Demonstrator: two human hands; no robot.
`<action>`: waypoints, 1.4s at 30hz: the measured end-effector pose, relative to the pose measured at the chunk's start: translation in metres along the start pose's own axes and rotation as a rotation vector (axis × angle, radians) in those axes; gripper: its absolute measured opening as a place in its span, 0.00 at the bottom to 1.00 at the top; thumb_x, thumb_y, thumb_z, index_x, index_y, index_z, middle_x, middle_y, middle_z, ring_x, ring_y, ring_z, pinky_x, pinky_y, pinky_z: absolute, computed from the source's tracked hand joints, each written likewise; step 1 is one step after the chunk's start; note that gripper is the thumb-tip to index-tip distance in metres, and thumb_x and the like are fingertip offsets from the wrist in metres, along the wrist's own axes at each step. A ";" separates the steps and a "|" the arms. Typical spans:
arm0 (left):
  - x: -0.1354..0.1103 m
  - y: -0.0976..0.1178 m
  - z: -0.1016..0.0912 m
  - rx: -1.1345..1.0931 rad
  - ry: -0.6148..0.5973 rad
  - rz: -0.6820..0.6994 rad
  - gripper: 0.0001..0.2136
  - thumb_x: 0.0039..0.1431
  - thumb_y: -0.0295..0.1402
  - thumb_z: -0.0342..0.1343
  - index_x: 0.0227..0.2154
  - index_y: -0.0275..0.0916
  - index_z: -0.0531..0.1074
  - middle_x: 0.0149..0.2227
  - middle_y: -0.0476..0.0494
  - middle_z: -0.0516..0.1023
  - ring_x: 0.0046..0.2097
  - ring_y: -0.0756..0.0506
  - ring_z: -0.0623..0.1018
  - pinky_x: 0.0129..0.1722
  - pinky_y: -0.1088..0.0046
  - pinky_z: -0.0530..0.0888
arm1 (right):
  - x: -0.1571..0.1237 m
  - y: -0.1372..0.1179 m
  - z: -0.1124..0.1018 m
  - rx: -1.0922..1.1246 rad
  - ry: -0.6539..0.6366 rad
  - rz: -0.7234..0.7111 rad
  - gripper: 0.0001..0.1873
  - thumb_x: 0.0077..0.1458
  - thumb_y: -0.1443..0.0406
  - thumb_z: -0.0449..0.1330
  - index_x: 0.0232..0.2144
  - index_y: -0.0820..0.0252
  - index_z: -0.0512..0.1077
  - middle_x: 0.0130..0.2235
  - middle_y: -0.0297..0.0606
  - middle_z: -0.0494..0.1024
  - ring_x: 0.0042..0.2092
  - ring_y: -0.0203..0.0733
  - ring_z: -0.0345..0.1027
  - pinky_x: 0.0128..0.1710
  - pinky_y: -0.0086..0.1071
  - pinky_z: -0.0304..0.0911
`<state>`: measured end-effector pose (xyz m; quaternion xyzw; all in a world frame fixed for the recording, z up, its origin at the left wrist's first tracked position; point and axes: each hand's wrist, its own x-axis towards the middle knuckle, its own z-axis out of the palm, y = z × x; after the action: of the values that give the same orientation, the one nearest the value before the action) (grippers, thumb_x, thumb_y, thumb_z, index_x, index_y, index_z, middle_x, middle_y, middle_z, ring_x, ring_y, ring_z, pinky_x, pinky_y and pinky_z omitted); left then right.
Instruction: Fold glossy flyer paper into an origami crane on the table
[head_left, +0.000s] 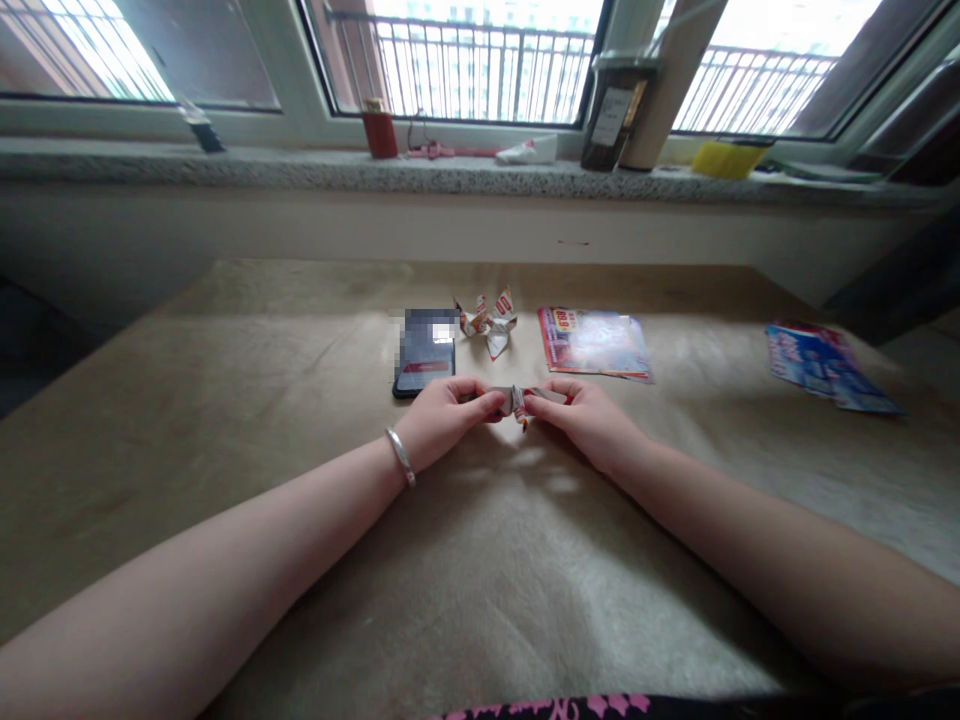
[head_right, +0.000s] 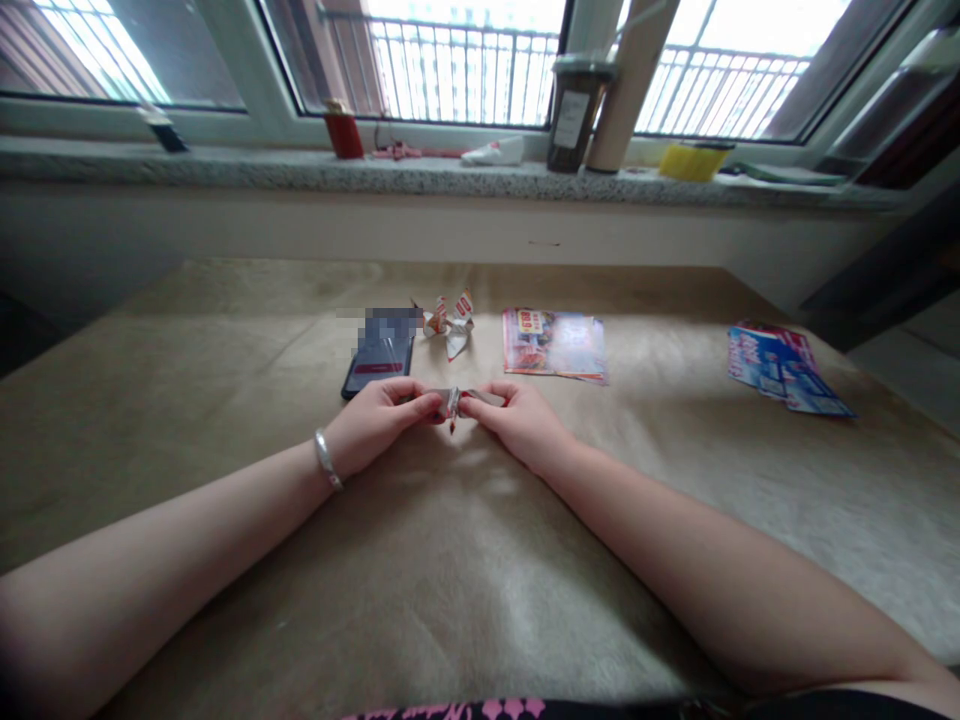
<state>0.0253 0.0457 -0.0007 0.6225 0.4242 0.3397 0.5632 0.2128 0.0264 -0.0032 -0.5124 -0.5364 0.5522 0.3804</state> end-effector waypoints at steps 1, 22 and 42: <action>0.000 -0.001 0.000 -0.045 -0.010 -0.012 0.14 0.50 0.41 0.61 0.26 0.33 0.72 0.30 0.44 0.77 0.34 0.50 0.75 0.38 0.74 0.71 | -0.001 -0.001 0.000 0.021 -0.006 0.006 0.20 0.39 0.50 0.65 0.26 0.62 0.72 0.23 0.31 0.71 0.24 0.32 0.57 0.25 0.28 0.48; 0.005 -0.006 -0.006 -0.419 -0.100 -0.120 0.19 0.40 0.42 0.68 0.22 0.33 0.67 0.28 0.46 0.76 0.30 0.52 0.75 0.31 0.77 0.72 | 0.004 0.002 -0.003 0.438 -0.109 0.126 0.13 0.37 0.60 0.69 0.25 0.63 0.74 0.28 0.35 0.75 0.31 0.34 0.65 0.36 0.30 0.57; 0.007 -0.008 -0.008 -0.558 -0.194 -0.157 0.17 0.42 0.39 0.68 0.25 0.33 0.66 0.28 0.46 0.76 0.31 0.51 0.77 0.31 0.78 0.73 | 0.004 0.002 -0.002 0.633 -0.185 0.173 0.09 0.40 0.65 0.67 0.27 0.62 0.75 0.27 0.34 0.76 0.30 0.31 0.67 0.30 0.24 0.61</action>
<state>0.0195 0.0559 -0.0083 0.4385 0.3055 0.3375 0.7749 0.2142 0.0306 -0.0053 -0.3603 -0.3252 0.7657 0.4222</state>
